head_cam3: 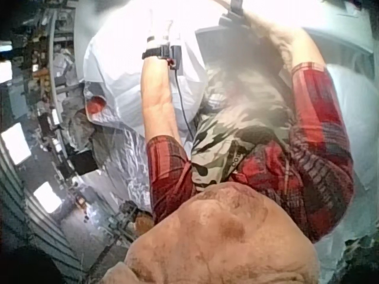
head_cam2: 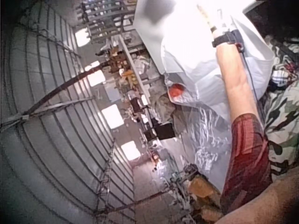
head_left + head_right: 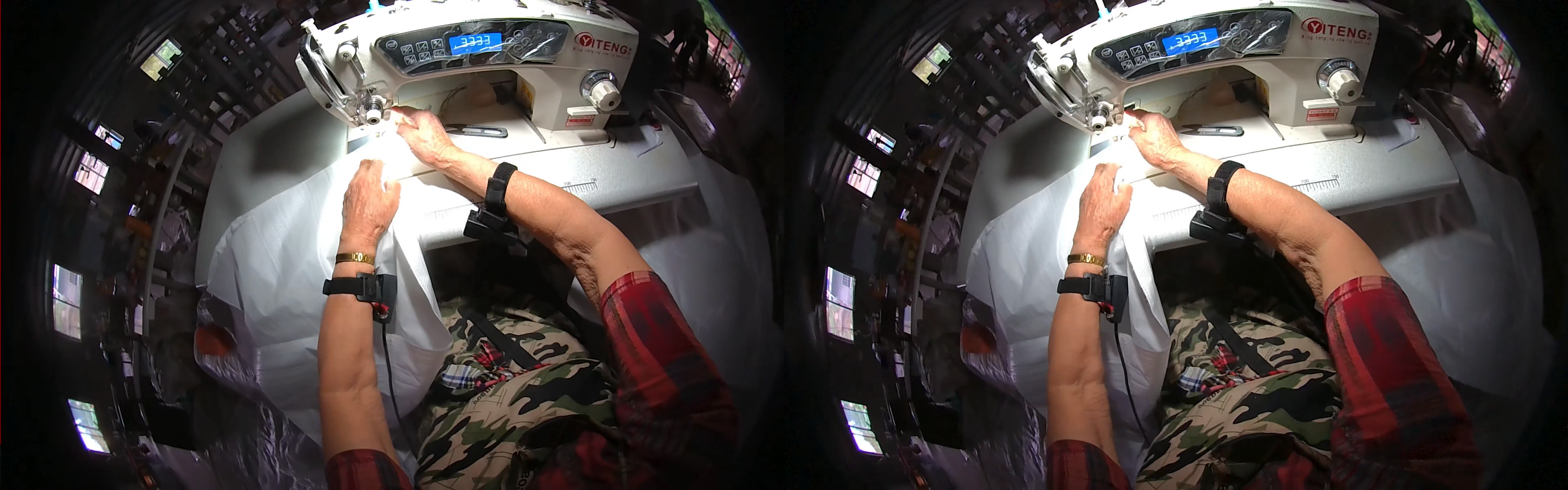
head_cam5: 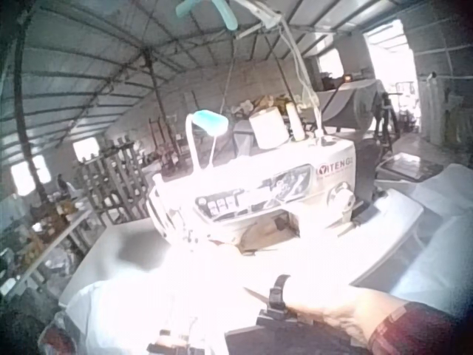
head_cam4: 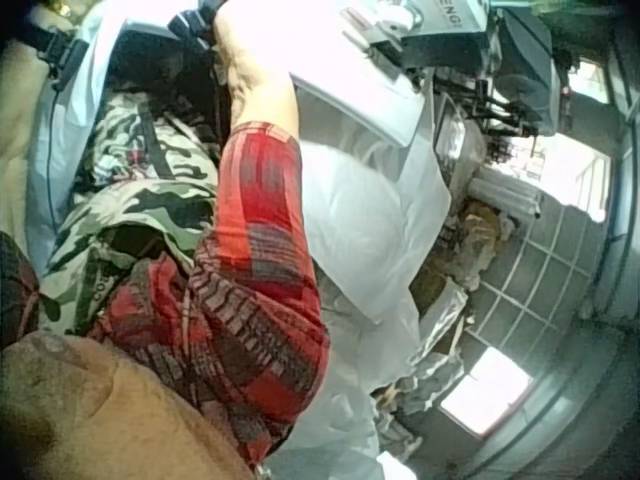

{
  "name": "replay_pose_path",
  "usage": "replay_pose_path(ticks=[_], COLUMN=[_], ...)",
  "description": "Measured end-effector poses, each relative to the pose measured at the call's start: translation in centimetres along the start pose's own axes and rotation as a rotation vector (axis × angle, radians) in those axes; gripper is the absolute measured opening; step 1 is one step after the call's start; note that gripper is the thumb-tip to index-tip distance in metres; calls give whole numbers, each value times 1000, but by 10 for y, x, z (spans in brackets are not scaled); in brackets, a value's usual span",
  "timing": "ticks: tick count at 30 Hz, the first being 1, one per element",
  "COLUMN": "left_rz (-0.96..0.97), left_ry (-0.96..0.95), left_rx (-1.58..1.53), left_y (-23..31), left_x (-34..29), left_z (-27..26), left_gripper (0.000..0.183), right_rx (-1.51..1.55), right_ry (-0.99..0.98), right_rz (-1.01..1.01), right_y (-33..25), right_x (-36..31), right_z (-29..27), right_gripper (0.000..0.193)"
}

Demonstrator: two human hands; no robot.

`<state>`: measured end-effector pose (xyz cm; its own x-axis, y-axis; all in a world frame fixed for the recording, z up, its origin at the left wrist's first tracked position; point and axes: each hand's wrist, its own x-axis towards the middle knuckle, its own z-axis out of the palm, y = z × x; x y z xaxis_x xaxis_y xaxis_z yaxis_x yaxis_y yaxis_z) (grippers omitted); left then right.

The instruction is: The recorder is sewing large white plastic sheets using an industrial sewing machine.

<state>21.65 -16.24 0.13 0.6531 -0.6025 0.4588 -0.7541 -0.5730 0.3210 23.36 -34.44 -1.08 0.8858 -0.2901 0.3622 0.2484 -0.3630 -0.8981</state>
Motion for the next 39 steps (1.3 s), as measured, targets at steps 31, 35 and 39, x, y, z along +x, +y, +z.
replay_pose_path(ticks=[31,35,39], left_rz=[-60,-40,-251], left_ry=[-11,-3,-35], left_rx=[40,-28,-414], left_y=[-7,-7,-4], left_x=[15,19,4], left_z=[4,0,-20], left_gripper=[32,35,41], right_rx=[-32,-79,88], right_ry=[12,-138,-165], right_rz=[-24,-131,-80], right_y=[0,1,-20], right_x=[-1,4,-30], right_z=[4,0,-10], right_gripper=[51,53,53])
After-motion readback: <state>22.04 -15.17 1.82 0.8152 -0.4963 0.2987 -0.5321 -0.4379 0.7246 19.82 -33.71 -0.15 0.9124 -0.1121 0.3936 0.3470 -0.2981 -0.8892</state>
